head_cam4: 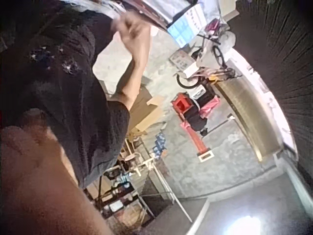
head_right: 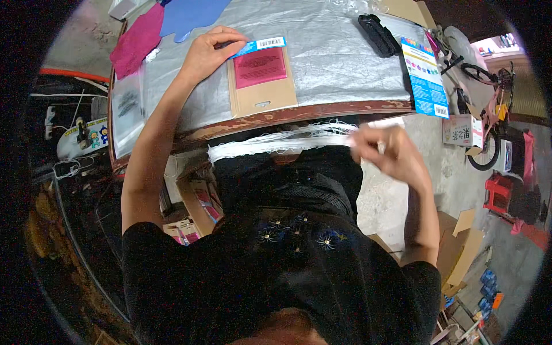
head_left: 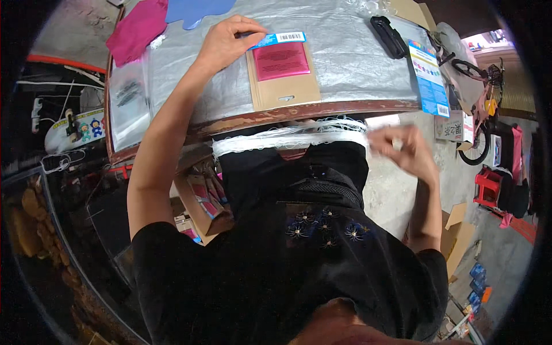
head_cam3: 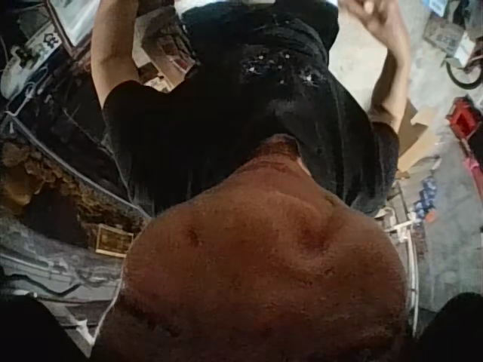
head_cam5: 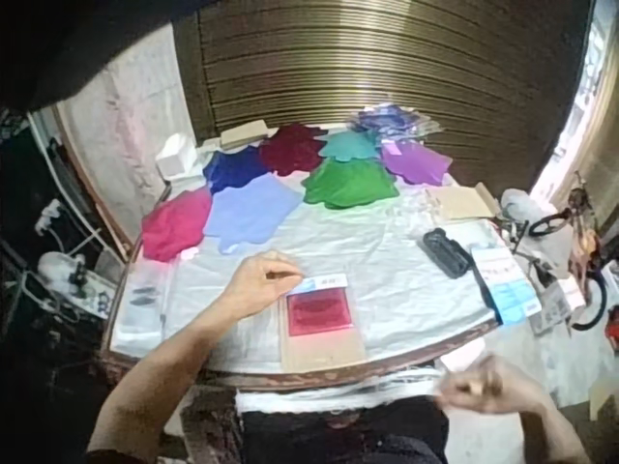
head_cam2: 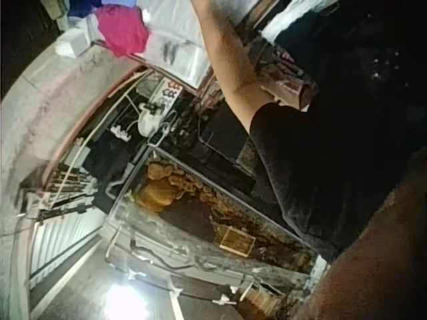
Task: Folding colored foil or plastic sheets and placing them into cardboard packaging sleeves.
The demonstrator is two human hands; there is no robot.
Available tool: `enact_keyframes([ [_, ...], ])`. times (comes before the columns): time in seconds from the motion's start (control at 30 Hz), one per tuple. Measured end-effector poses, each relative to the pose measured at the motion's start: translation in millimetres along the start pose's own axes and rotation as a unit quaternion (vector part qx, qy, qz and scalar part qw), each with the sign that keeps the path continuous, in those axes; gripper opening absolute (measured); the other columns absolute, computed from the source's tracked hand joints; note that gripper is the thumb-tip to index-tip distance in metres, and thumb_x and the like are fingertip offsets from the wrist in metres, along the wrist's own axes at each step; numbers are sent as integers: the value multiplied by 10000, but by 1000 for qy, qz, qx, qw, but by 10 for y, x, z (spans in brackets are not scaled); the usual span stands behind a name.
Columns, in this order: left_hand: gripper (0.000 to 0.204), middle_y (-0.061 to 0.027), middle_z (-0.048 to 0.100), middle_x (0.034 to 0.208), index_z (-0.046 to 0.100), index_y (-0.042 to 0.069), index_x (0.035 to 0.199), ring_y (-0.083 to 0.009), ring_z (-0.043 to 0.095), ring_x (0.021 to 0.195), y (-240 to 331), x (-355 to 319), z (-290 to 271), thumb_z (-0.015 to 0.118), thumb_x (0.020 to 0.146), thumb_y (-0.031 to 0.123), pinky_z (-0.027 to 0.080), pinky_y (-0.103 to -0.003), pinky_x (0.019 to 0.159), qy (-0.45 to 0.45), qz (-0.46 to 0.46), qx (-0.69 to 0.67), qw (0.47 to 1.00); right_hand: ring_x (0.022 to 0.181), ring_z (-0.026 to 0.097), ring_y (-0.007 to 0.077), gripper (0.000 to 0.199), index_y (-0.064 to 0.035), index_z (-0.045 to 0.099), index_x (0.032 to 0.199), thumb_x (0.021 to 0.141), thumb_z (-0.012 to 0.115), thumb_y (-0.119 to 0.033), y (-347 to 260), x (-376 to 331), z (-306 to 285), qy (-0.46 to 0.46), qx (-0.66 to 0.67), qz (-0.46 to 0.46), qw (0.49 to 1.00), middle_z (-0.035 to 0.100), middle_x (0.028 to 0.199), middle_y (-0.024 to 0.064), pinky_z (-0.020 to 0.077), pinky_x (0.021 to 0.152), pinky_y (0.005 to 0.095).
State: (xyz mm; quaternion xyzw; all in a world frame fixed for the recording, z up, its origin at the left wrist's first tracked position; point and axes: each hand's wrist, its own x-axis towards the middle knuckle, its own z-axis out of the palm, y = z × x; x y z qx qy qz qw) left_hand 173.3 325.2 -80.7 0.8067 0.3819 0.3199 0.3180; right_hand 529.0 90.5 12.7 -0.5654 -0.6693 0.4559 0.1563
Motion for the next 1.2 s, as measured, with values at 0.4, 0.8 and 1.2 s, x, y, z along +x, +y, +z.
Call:
enact_keyframes([
  [0.4,183,-40,691,979,784,97,1043,-159,639,897,134,-58,75,744,889,186,507,-288,791,36,30,48,998,1210,585,324,698,-109,466,1462,799,685,-120,-127,2311,-26,83,-159,-179,967,533,1351,259,494,993,448],
  [0.8,178,-58,713,931,788,92,999,-216,677,841,164,-94,46,755,854,189,541,-315,762,53,49,38,997,926,642,316,151,-25,710,1002,862,657,-1,-122,2223,252,220,-252,-341,878,663,939,104,537,838,393],
  [1.2,314,-87,727,1164,724,145,1206,-259,699,1076,176,-345,-102,634,918,58,576,-311,889,16,176,201,964,990,655,292,201,-47,731,1035,856,650,-3,-158,2155,353,227,-362,-313,848,690,1040,109,559,878,367],
])
